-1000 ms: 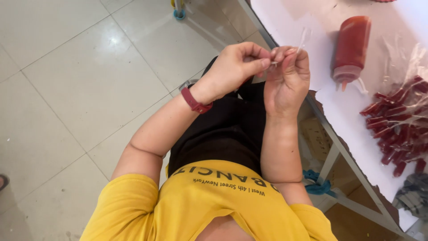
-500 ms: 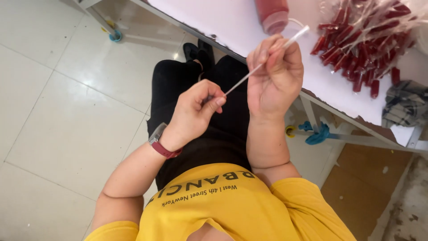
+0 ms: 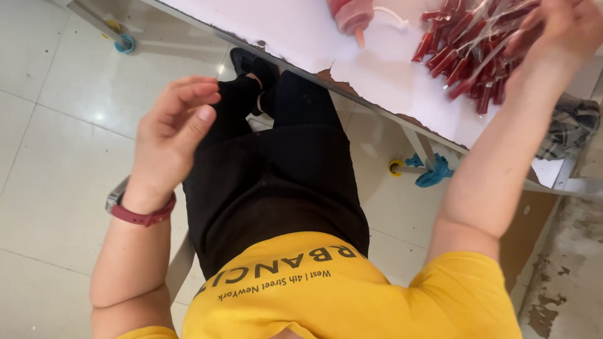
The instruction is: The person packages portions of red liquid by wrapping and twisting clear plastic film around each one by hand and placing the sealed packets onto the table.
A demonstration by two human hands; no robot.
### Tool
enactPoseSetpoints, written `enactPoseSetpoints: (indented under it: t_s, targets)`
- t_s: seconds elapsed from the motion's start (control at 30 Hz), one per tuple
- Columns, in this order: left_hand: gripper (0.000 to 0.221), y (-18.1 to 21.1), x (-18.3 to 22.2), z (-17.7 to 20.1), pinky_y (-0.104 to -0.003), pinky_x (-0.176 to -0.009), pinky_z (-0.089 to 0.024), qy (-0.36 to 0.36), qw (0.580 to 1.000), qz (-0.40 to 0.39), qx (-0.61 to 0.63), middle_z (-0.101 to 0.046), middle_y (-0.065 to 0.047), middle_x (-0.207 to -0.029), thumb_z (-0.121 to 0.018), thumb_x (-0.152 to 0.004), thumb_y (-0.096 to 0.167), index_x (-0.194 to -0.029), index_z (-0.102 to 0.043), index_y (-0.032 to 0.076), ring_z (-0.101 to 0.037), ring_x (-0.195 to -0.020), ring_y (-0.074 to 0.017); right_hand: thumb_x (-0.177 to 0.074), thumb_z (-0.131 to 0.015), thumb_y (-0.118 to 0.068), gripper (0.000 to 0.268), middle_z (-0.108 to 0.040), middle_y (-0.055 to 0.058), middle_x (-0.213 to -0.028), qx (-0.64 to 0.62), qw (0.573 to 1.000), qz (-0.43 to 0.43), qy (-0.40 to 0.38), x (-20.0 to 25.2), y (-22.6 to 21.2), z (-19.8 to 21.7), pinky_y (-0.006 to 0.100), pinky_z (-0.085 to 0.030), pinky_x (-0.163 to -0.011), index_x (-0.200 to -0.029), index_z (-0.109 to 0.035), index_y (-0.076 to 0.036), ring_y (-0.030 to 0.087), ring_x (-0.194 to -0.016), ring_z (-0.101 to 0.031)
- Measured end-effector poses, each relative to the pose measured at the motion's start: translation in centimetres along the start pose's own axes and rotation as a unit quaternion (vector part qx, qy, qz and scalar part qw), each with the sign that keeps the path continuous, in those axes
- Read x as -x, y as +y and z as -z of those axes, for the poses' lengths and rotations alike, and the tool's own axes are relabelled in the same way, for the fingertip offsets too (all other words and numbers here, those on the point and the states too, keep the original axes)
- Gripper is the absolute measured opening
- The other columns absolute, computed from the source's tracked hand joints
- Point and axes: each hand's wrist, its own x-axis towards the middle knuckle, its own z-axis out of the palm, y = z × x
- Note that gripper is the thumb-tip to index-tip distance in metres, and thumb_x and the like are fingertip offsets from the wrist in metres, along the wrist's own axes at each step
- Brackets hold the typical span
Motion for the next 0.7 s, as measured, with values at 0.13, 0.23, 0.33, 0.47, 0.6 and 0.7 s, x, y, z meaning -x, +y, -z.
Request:
enactPoseSetpoints:
  t_s: [0.13,0.23,0.33,0.47,0.6,0.7]
  targets:
    - [0.026,0.2,-0.4,1.3,-0.03,-0.107,-0.051,0.026,0.999,-0.004,-0.029,-0.056,-0.009,-0.144,-0.062,-0.109,0.006,-0.134,-0.06,-0.001,-0.063,-0.127,-0.0203,-0.114,-0.056,-0.014,0.024,-0.068,0.01,-0.08,0.064,0.998,-0.023,0.006,-6.7,5.9,4.4,0.032,-0.051,-0.056,-0.095,-0.065,-0.001,0.022,-0.062,-0.063]
    - [0.025,-0.1,-0.3,1.6,-0.032,-0.108,-0.053,0.043,0.996,-0.029,-0.076,-0.057,-0.009,-0.143,-0.063,-0.11,0.006,-0.134,-0.06,-0.001,-0.063,-0.128,-0.0216,-0.115,-0.055,-0.02,0.026,-0.069,0.009,-0.086,0.058,0.996,-0.063,-0.01,-8.6,7.1,5.0,0.031,-0.055,-0.065,-0.1,-0.069,-0.004,0.021,-0.074,-0.068]
    - [0.024,-1.1,-0.6,2.8,-0.033,-0.111,-0.054,0.06,0.985,-0.063,-0.149,-0.059,-0.009,-0.14,-0.066,-0.11,0.006,-0.133,-0.063,0.0,-0.064,-0.128,-0.022,-0.114,-0.055,-0.016,0.02,-0.067,0.008,-0.088,0.073,0.995,-0.07,-0.013,-9.1,9.2,4.6,0.03,-0.054,-0.067,-0.104,-0.067,-0.003,0.02,-0.075,-0.066]
    - [0.022,-4.3,-3.9,5.9,-0.037,-0.096,-0.054,0.137,0.946,-0.105,-0.275,-0.066,-0.009,-0.13,-0.073,-0.104,0.008,-0.125,-0.068,0.003,-0.07,-0.114,-0.0234,-0.113,-0.055,-0.01,0.013,-0.066,0.008,-0.091,0.071,0.995,-0.05,-0.046,-9.7,10.7,1.0,0.029,-0.053,-0.069,-0.109,-0.064,-0.003,0.018,-0.078,-0.065]
    - [0.016,-9.6,-10.9,8.9,-0.039,-0.087,-0.057,0.229,0.891,-0.202,-0.335,-0.071,-0.015,-0.114,-0.075,-0.101,0.011,-0.114,-0.071,0.002,-0.071,-0.103,-0.0306,-0.113,-0.055,-0.004,0.006,-0.064,0.007,-0.094,0.068,0.996,-0.022,-0.045,-8.4,8.5,0.6,0.028,-0.051,-0.071,-0.113,-0.061,-0.002,0.017,-0.08,-0.063]
    - [0.013,-13.4,-17.8,10.0,-0.045,-0.069,-0.055,0.261,0.869,-0.15,-0.392,-0.075,-0.017,-0.09,-0.073,-0.099,0.017,-0.105,-0.075,0.005,-0.071,-0.08,-0.0346,-0.112,-0.055,0.0,0.006,-0.063,0.007,-0.097,0.071,0.997,0.004,-0.028,-5.0,6.4,1.1,0.027,-0.05,-0.073,-0.117,-0.059,-0.002,0.016,-0.082,-0.062]
